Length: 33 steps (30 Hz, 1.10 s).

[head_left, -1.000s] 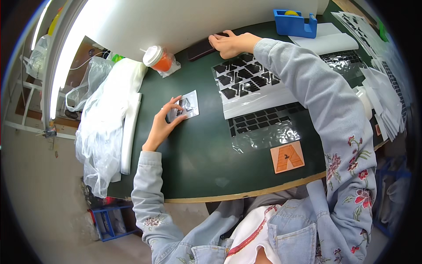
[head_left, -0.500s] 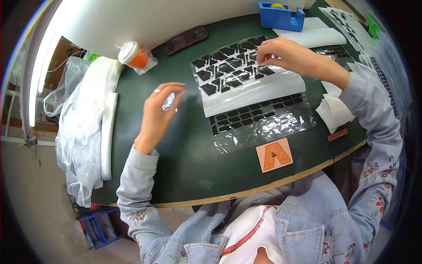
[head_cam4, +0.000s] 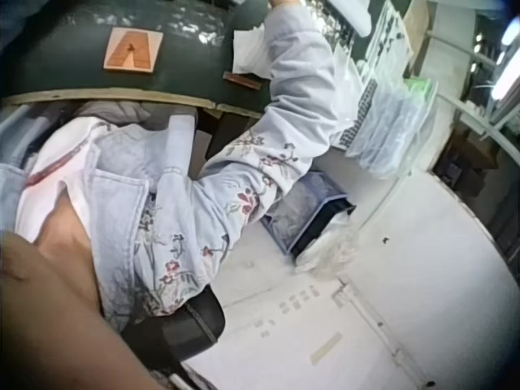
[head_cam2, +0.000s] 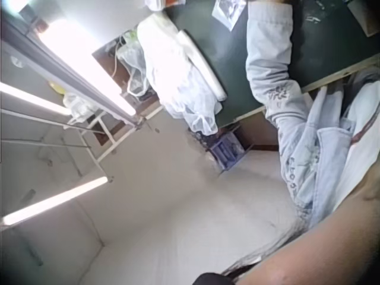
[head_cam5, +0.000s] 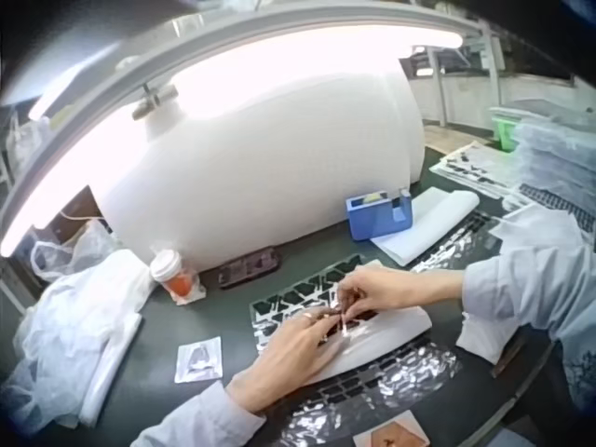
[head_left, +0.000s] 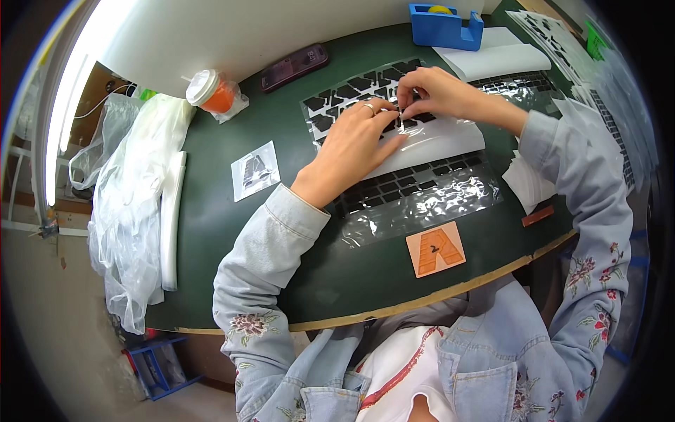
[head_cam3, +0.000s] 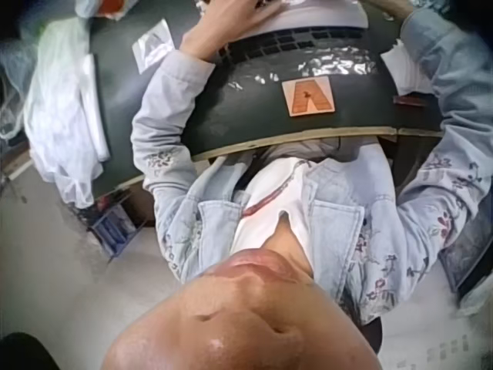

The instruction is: The person peels black cutouts from backing sheets, positions them onto a template, and applies transfer film over the assembled designs by hand.

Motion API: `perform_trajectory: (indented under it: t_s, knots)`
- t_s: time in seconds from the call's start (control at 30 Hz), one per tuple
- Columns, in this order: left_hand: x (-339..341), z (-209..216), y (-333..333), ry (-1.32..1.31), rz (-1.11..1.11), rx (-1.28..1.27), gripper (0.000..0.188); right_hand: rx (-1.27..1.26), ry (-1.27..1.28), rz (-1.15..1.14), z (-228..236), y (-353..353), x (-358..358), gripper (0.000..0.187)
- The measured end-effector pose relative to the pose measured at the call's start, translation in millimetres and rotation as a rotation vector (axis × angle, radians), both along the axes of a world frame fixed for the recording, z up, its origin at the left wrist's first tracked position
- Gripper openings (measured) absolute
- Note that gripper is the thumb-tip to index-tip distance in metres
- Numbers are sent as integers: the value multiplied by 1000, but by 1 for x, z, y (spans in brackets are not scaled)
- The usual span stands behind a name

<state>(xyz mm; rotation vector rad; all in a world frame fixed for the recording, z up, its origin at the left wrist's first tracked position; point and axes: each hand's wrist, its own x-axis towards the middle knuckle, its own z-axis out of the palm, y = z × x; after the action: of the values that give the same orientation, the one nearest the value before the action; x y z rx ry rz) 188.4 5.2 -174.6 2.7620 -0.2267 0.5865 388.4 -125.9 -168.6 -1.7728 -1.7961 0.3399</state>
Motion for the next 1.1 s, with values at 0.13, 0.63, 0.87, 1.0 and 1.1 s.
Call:
perform_trajectory:
  t_s: [0.13,0.63,0.87,1.0,1.1]
  knots:
    - [2,1,-5,-4,18,46,34,-88,131,96,8,12,10,20]
    - [-33,48,-51,314,-437,-1118,62,128,261,178,102,-110,-95,22]
    - [-73,54,-91,995,-613,-1578,50,42,486,417,84,-111,-118,19]
    - [-89,59,-98,912,-178,-1446,36,95,535,303,66,-125,-125,35]
    - [-99,40,-97,742,-50,-1383,32,-82,675,28,60,-136,-140,42]
